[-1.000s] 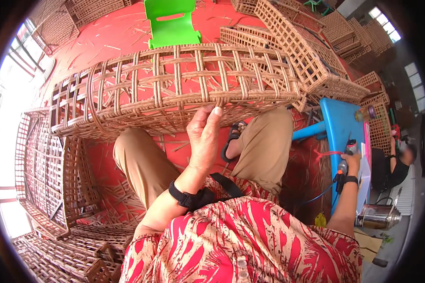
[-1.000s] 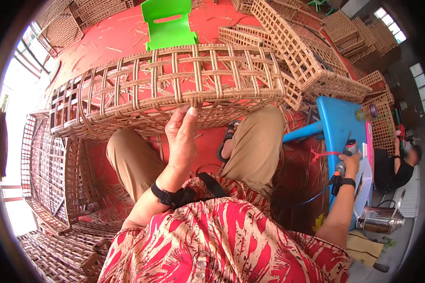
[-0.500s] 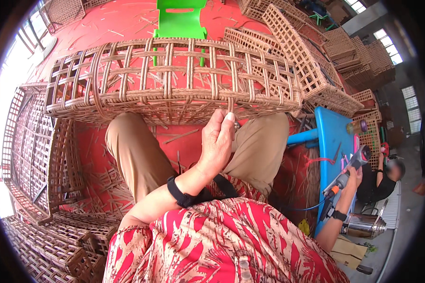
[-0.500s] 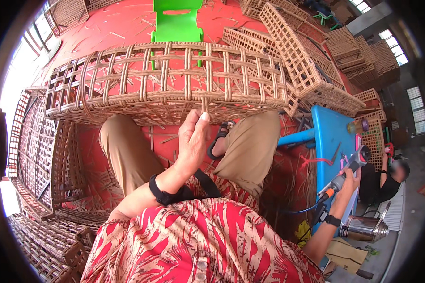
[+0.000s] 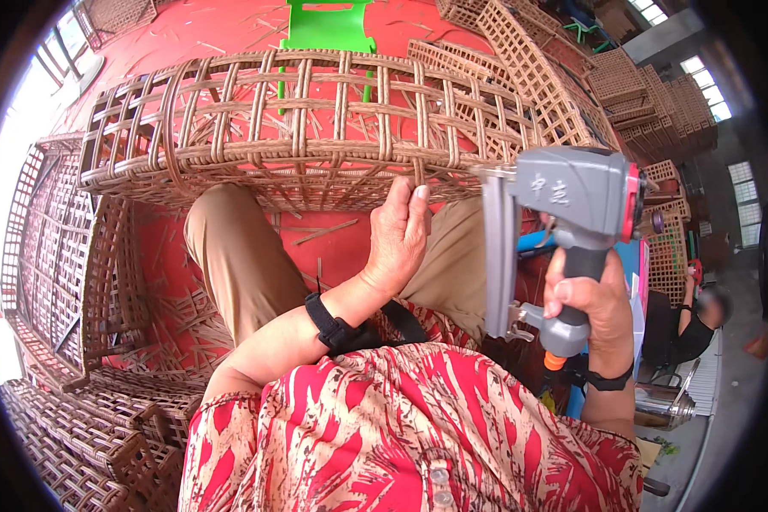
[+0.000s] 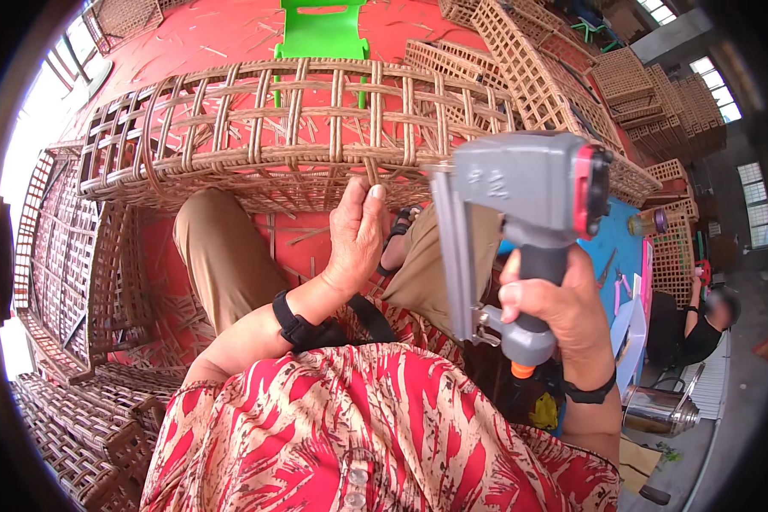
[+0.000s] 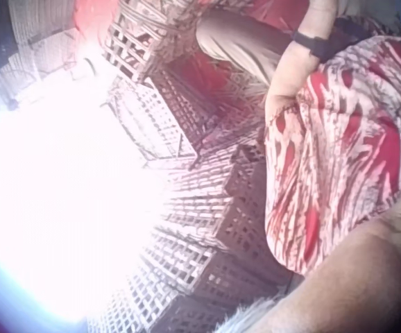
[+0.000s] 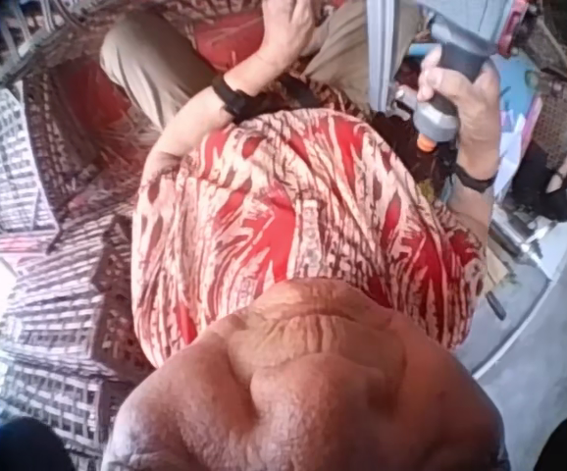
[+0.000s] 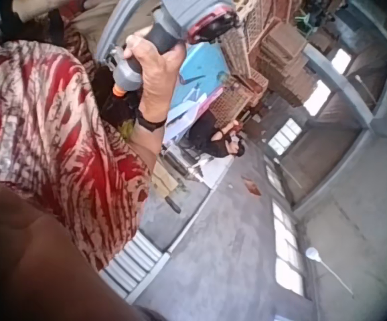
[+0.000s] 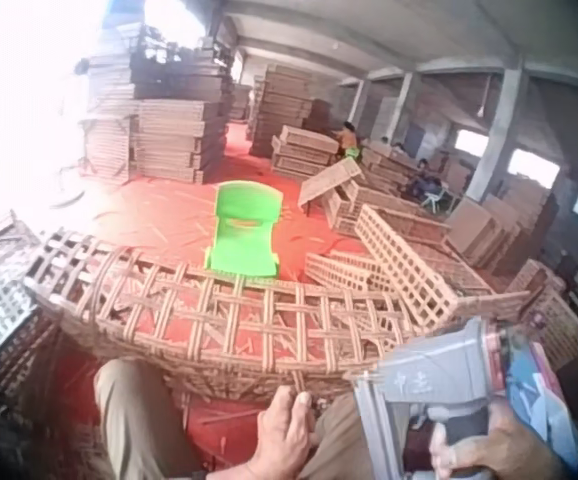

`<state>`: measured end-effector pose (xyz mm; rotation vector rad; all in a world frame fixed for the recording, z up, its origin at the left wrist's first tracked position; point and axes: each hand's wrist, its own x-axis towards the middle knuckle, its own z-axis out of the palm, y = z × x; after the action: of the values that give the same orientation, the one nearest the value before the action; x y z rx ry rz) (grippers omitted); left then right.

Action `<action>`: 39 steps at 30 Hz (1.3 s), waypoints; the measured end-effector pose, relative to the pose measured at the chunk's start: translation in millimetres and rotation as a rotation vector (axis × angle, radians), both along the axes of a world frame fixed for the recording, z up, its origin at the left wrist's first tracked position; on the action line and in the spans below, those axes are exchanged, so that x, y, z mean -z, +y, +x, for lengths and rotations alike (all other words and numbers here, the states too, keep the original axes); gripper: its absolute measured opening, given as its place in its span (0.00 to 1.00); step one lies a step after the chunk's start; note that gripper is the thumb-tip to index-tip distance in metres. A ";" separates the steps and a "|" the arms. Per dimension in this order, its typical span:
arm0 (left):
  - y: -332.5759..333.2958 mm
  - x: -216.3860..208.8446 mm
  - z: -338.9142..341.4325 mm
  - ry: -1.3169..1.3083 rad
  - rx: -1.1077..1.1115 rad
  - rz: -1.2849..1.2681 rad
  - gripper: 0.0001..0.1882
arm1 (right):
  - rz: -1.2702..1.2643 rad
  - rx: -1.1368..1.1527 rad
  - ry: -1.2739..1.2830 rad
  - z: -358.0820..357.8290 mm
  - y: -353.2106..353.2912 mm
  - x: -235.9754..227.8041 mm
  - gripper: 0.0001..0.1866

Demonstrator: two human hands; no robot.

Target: Weaving a rattan chair or piece of furniture using long strips of bamboo or rattan material.

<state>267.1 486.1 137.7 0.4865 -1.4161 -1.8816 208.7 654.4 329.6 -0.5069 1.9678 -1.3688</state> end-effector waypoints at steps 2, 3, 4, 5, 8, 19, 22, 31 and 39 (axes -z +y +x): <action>-0.6 2.4 -0.8 -0.013 -0.016 -0.032 0.07 | 0.019 -0.068 -0.014 6.0 -11.9 -2.3 0.12; -1.0 3.9 -1.5 -0.010 -0.025 -0.056 0.07 | 0.033 -0.113 -0.062 3.9 -12.6 -0.7 0.15; -1.4 4.8 -1.9 -0.007 -0.033 -0.080 0.07 | 0.039 -0.116 -0.060 4.9 -16.6 -1.0 0.15; -1.3 4.4 -1.8 -0.004 -0.035 -0.073 0.07 | 0.039 -0.118 -0.075 7.9 -21.5 -1.0 0.17; -1.2 3.1 0.0 -0.014 -0.035 -0.115 0.07 | 0.044 -0.133 -0.090 8.6 -25.1 1.1 0.21; 0.1 0.0 0.6 -0.008 -0.034 -0.154 0.06 | 0.064 -0.147 -0.018 8.9 -35.8 2.6 0.20; -0.3 -0.3 1.5 -0.005 -0.017 -0.137 0.06 | 0.076 -0.135 0.000 13.0 -39.9 2.1 0.17; -0.7 2.2 1.7 0.030 -0.044 -0.151 0.07 | 0.072 -0.096 0.046 24.5 -45.2 3.0 0.13; 1.7 -0.8 -0.8 0.022 -0.062 -0.167 0.08 | 0.045 -0.088 0.071 22.4 -47.6 3.3 0.13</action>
<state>266.3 487.8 138.5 0.4218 -1.5113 -1.6977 231.1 606.8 326.3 -0.6212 2.0047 -1.2647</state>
